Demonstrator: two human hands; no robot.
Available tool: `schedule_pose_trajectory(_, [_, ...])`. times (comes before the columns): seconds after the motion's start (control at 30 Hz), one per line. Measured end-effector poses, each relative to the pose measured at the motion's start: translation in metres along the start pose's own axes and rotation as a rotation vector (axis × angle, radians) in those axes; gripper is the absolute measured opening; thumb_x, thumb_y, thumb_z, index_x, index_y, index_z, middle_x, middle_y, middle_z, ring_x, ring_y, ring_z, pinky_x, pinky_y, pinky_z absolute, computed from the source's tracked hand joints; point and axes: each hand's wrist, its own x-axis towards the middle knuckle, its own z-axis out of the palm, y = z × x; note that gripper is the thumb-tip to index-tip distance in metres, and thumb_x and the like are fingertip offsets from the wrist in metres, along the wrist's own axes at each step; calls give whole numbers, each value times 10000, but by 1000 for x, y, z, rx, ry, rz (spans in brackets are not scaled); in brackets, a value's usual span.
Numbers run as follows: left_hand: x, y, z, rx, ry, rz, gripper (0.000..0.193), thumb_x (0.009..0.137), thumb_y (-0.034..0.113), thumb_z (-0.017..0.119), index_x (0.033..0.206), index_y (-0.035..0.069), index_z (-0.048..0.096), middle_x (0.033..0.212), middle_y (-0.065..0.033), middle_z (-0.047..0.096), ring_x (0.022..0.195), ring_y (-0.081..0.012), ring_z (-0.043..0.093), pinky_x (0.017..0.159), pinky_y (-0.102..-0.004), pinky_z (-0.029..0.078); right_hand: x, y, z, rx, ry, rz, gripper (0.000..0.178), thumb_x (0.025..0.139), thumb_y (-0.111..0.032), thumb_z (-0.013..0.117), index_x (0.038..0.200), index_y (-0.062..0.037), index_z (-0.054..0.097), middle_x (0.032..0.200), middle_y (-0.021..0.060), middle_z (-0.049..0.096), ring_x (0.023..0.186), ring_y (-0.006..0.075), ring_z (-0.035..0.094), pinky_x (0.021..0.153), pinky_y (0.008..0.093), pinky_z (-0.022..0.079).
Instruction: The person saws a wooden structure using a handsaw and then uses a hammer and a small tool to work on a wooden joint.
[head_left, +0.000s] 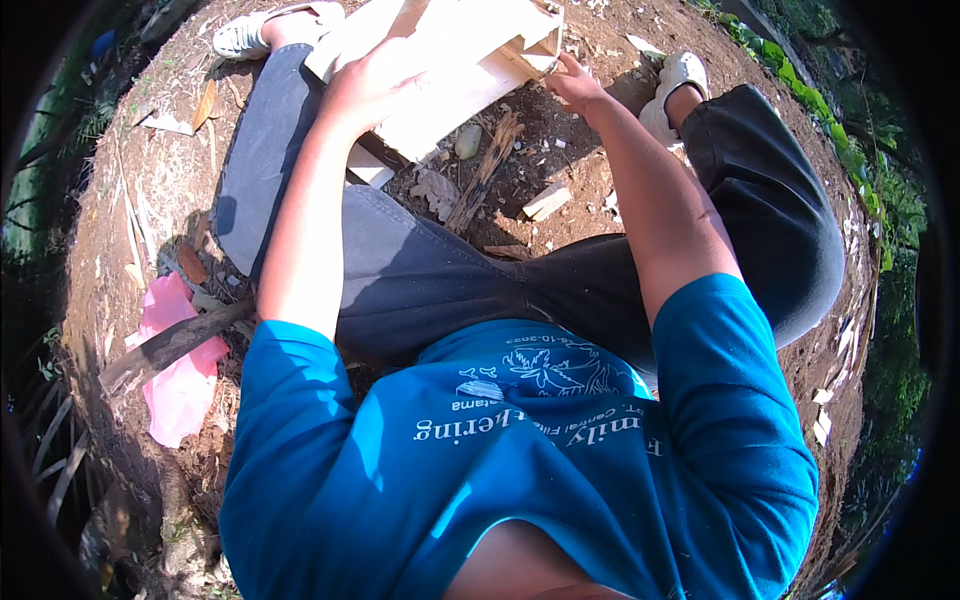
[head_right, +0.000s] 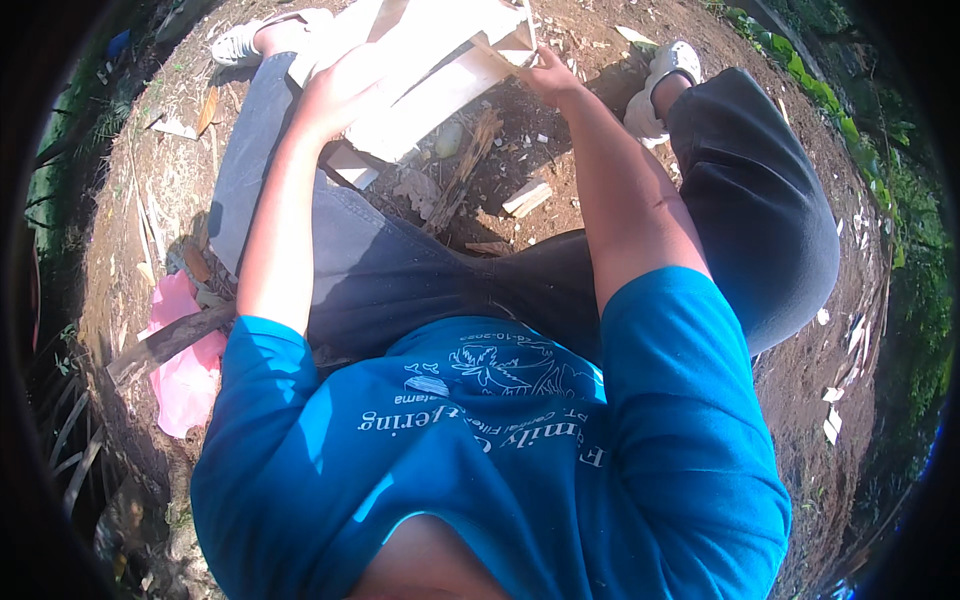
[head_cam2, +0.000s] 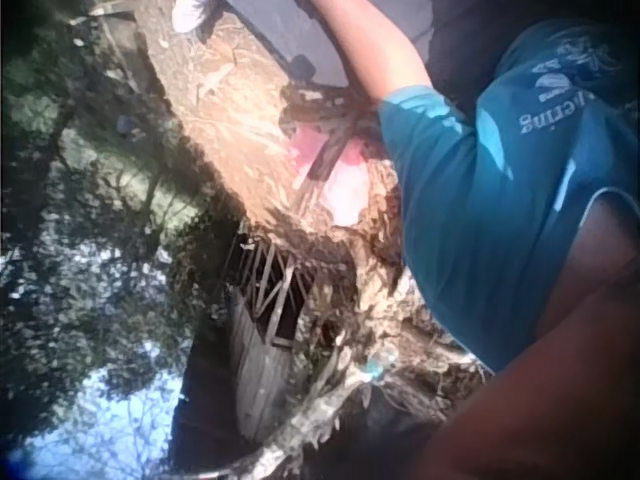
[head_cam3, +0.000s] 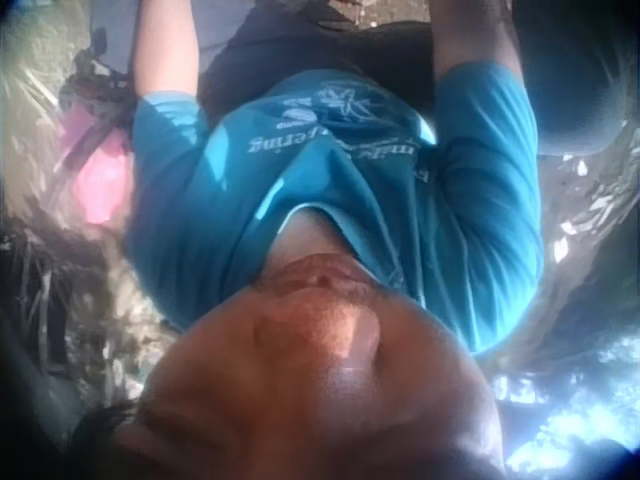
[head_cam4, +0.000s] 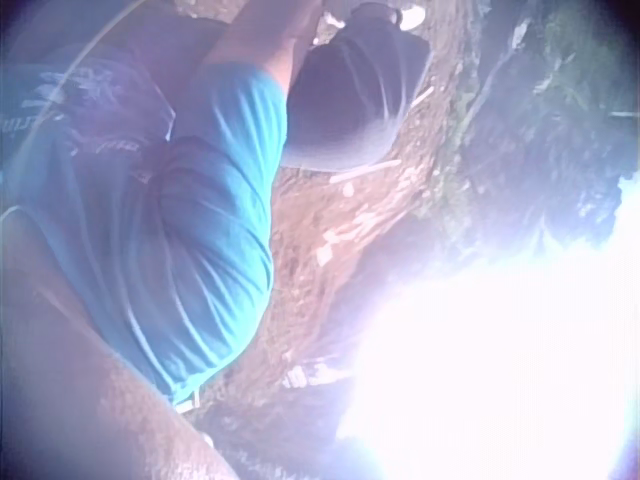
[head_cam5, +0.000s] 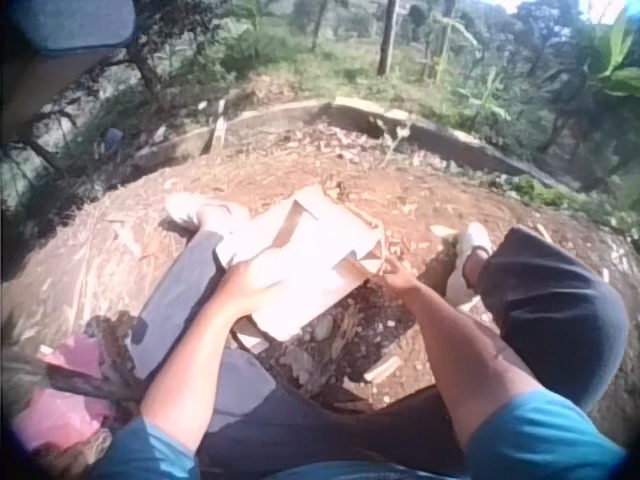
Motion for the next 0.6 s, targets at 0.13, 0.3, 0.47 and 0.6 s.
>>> schedule_pose_trajectory(0.13, [11, 8, 3, -33, 52, 60, 380, 914, 288, 738, 1248, 114, 693, 1184, -80, 736, 1052, -229, 709, 929, -355, 542, 28, 28, 8, -557, 286, -307, 1044, 820, -496, 799, 1598, -70, 248, 1320, 213, 642, 1204, 303, 636, 987, 446, 519])
schedule_pose_trajectory(0.3, [31, 6, -11, -461, -68, -174, 432, 947, 282, 715, 1302, 40, 675, 1173, -77, 749, 1043, -178, 703, 927, -321, 535, 28, -3, -21, -647, 242, -343, 954, 830, -530, 780, 1539, -30, 383, 1387, 219, 604, 1293, 358, 587, 1086, 445, 475])
schedule_pose_trajectory(0.47, [56, -12, -60, -909, -102, -316, 522, 965, 272, 669, 1432, 69, 554, 1320, -136, 651, 1156, -213, 629, 964, -332, 503, 17, -75, -87, -525, 241, -534, 854, 841, -720, 685, 1481, -169, 558, 1145, 162, 736, 1089, 289, 706, 957, 414, 548])
schedule_pose_trajectory(0.6, [55, 84, -73, -1170, -134, -570, 520, 985, 254, 679, 1445, 54, 543, 1386, -151, 622, 1182, -226, 625, 985, -390, 515, 14, -79, -151, -613, 345, -601, 809, 845, -784, 617, 1408, -204, 644, 1079, 148, 755, 1053, 289, 729, 943, 421, 562])
